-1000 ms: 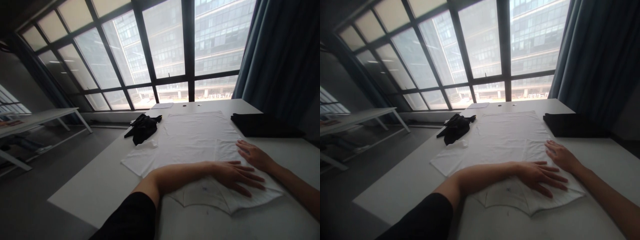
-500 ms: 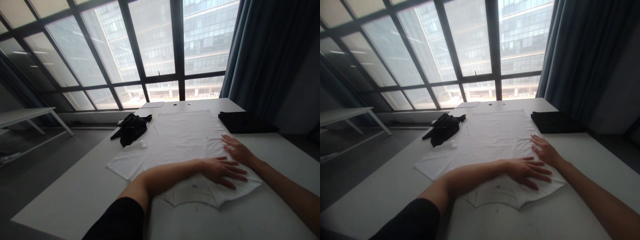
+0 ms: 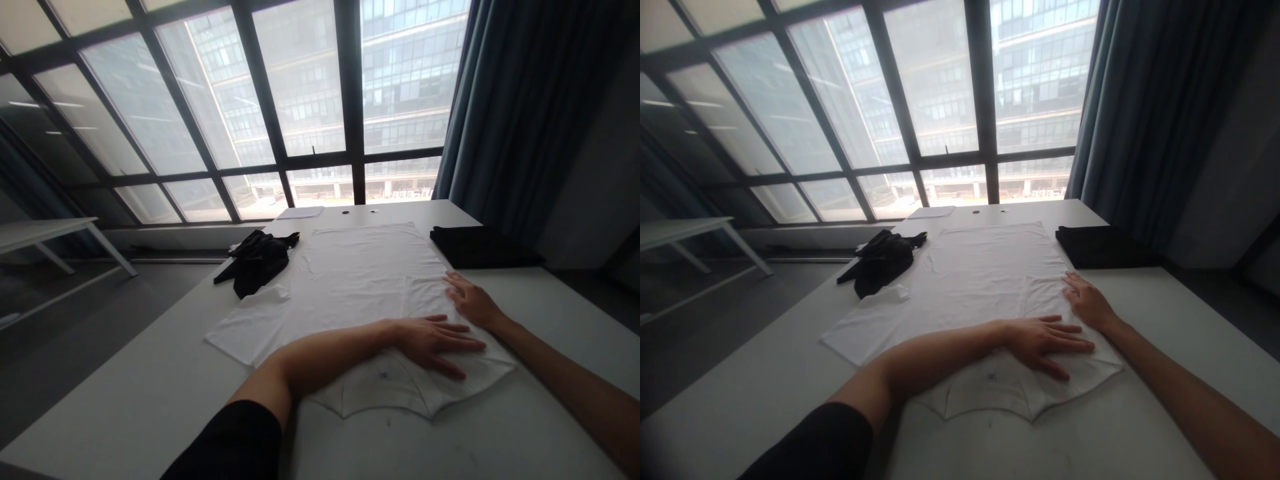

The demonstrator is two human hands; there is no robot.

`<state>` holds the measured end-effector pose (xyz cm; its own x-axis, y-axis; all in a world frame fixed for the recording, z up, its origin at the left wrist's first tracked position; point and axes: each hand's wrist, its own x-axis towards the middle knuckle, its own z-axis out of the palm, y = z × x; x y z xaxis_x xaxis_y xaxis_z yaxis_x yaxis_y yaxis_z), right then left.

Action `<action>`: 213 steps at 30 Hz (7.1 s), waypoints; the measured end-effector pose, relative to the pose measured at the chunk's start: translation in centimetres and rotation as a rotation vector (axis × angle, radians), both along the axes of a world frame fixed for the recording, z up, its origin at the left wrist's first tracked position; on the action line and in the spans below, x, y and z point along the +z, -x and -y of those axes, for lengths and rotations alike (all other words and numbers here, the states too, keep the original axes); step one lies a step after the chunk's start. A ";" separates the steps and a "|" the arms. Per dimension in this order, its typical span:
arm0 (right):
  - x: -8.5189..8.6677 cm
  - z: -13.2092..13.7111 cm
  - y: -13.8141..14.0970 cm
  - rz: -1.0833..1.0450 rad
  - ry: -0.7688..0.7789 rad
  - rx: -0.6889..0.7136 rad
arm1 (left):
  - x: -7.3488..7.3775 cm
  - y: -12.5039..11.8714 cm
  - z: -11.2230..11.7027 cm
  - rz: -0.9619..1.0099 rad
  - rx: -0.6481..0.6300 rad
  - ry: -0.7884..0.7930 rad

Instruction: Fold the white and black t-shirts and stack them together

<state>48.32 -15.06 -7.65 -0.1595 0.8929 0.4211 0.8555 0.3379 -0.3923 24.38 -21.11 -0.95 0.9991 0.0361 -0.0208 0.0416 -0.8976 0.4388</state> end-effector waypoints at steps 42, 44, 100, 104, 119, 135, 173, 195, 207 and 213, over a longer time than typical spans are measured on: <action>-1.0 -0.5 -0.7 0.107 0.054 0.108 | -2.3 19.8 -20.0 -0.150 1.910 -0.235; -1.0 -0.5 -0.8 0.103 0.062 0.106 | -2.5 20.4 -20.3 -0.150 1.958 -0.230; 0.9 -0.1 1.5 0.108 0.195 -0.082 | -2.4 3.1 -8.8 0.032 0.577 -0.252; 0.5 -0.7 0.9 0.010 0.097 -0.187 | -2.5 3.2 -8.8 0.041 0.576 -0.254; 1.3 0.2 1.6 0.069 0.154 -0.100 | -2.6 3.1 -8.9 0.029 0.576 -0.244; 1.2 0.6 1.4 0.027 0.154 0.113 | -2.6 3.0 -8.9 0.021 0.571 -0.254; 1.5 0.1 1.2 -0.103 0.115 -0.089 | -2.8 3.1 -9.0 0.017 0.565 -0.263; 1.6 0.5 1.1 -0.126 0.072 0.065 | -2.7 3.1 -9.0 0.018 0.568 -0.251; 1.2 0.4 1.3 0.009 0.152 0.108 | -2.4 3.1 -8.8 0.023 0.568 -0.244; 1.4 0.6 1.3 0.014 0.149 0.120 | -2.6 3.1 -8.9 0.027 0.568 -0.247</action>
